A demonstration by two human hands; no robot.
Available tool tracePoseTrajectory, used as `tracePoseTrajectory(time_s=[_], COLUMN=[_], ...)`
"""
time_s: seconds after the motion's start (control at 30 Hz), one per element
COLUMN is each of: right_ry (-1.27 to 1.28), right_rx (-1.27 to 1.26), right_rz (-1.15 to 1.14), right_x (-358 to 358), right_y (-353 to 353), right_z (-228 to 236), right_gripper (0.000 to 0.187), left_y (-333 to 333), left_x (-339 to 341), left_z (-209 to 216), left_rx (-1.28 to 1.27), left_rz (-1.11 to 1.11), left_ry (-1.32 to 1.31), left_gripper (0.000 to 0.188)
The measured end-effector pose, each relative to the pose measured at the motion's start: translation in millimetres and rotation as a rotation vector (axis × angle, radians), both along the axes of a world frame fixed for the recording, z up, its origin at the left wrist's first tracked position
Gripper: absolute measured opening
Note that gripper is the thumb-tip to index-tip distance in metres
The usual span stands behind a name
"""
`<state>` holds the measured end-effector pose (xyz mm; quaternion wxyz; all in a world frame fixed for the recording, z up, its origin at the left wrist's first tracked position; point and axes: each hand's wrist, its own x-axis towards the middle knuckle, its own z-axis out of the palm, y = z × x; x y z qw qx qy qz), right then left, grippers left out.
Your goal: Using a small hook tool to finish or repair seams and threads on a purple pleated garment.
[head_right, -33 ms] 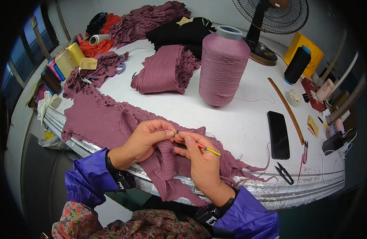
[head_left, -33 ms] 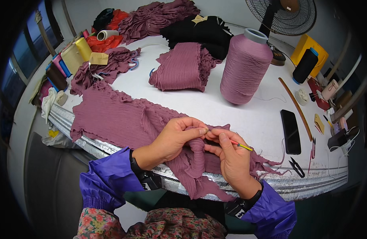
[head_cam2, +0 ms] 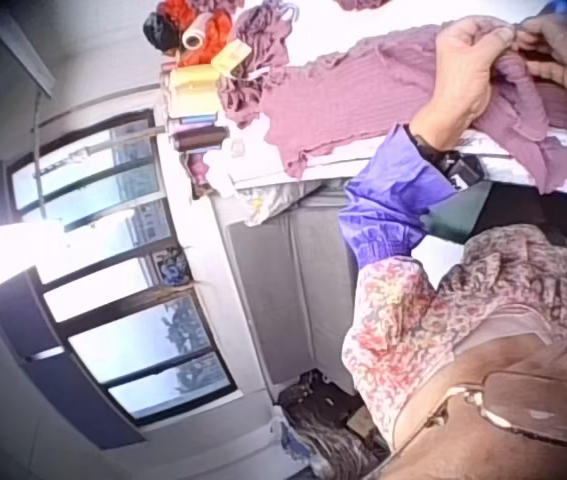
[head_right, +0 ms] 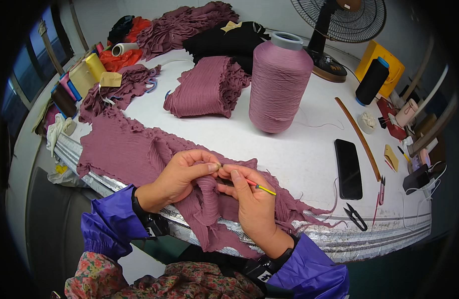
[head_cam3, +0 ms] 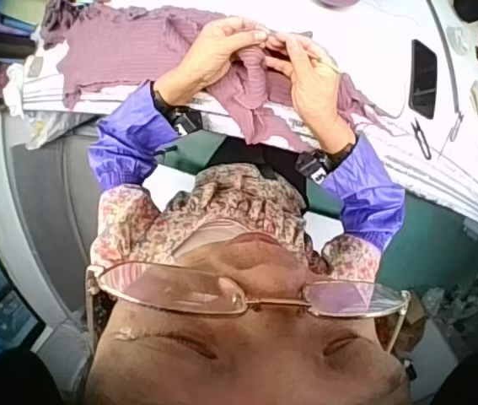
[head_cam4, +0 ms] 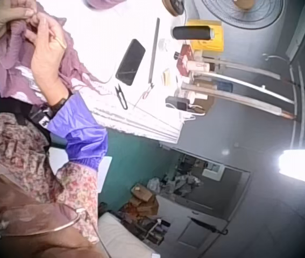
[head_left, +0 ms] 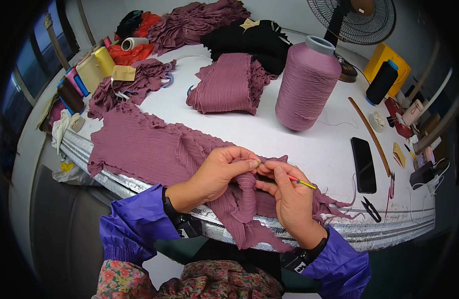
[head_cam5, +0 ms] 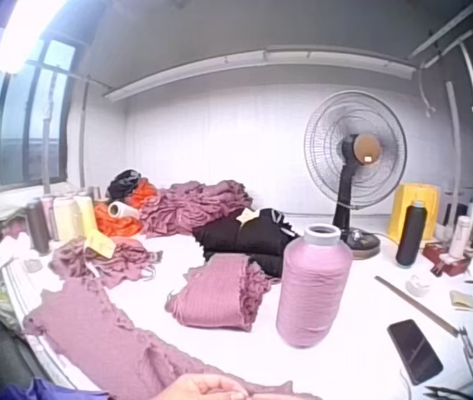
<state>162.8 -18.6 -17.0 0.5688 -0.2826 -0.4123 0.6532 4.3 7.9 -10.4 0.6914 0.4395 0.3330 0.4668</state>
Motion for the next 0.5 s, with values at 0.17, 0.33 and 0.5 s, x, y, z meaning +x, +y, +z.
tracePoseTrajectory(time_s=[0.17, 0.33, 0.5], right_ry=[0.020, 0.055, 0.061], right_rx=[0.002, -0.025, -0.030], right_rz=[-0.007, -0.016, -0.019], right_x=[0.0, 0.1, -0.2], right_y=[-0.4, 0.0, 0.4], right_z=[-0.3, -0.5, -0.4], right_gripper=[0.022, 0.023, 0.023], left_y=[-0.6, -1.3, -1.3], left_x=[0.7, 1.0, 0.7], left_z=[2.0, 4.6, 4.1], left_rx=[-0.016, -0.003, 0.007], left_rz=[-0.004, -0.028, -0.023], left_ry=[-0.015, -0.028, -0.026], left_gripper=[0.009, 0.010, 0.010])
